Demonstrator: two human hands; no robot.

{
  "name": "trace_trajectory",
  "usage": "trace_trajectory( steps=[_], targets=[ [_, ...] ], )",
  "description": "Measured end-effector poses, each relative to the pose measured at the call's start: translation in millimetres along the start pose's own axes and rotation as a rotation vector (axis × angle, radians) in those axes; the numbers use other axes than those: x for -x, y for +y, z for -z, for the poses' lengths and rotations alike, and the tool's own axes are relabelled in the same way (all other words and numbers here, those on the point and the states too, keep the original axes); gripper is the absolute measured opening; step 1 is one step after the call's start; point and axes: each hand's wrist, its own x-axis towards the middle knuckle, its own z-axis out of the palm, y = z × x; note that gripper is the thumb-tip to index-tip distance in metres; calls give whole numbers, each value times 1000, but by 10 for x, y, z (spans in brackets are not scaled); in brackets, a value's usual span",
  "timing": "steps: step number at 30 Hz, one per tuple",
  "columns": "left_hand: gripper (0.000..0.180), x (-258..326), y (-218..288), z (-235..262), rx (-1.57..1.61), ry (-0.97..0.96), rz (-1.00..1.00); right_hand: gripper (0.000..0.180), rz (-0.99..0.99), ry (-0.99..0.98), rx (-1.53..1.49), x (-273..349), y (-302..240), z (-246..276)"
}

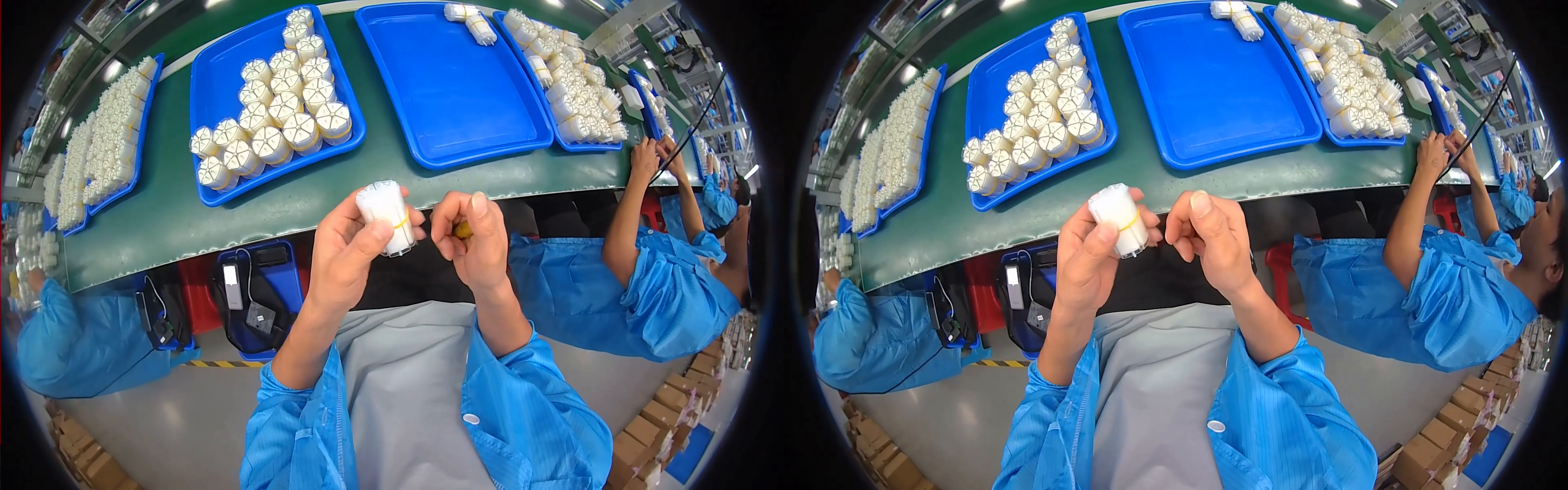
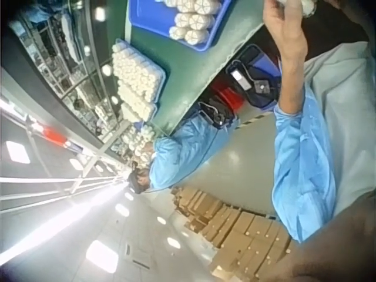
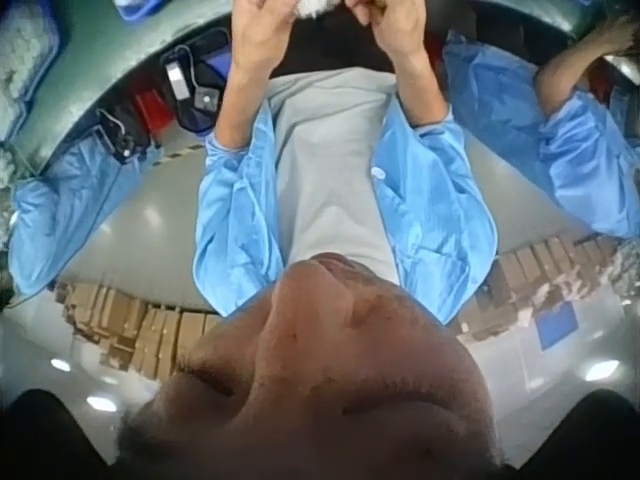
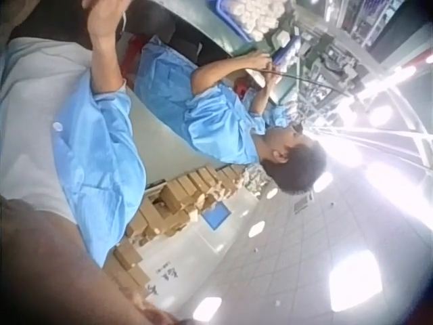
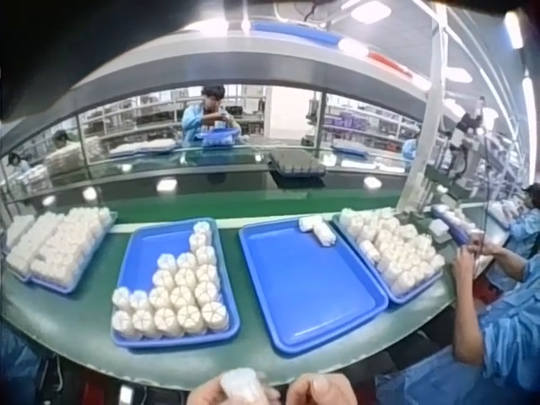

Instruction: The person picks up bundles of small cylindrical components from a tray, prods the ends of each bundle with a pointed hand tool, and places them into an adjacent tray.

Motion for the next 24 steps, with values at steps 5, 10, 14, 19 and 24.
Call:
trace_trajectory(
  steps=[5,10,14,19,24],
  targets=[
    [50,-7,-125,-8,262,-166,-82,61,111,42,-82,21,70,41],
    [53,-42,-223,10,194,-321,-305,60,109,68,-188,29,158,73],
    [52,-84,-285,23,161,-417,-434,61,115,77,-206,50,192,64],
    [51,-91,-231,32,-44,-493,-472,61,41,85,-143,85,164,20],
    [39,-84,-215,-54,-398,-400,-702,62,46,94,-157,100,213,34]
  ],
)
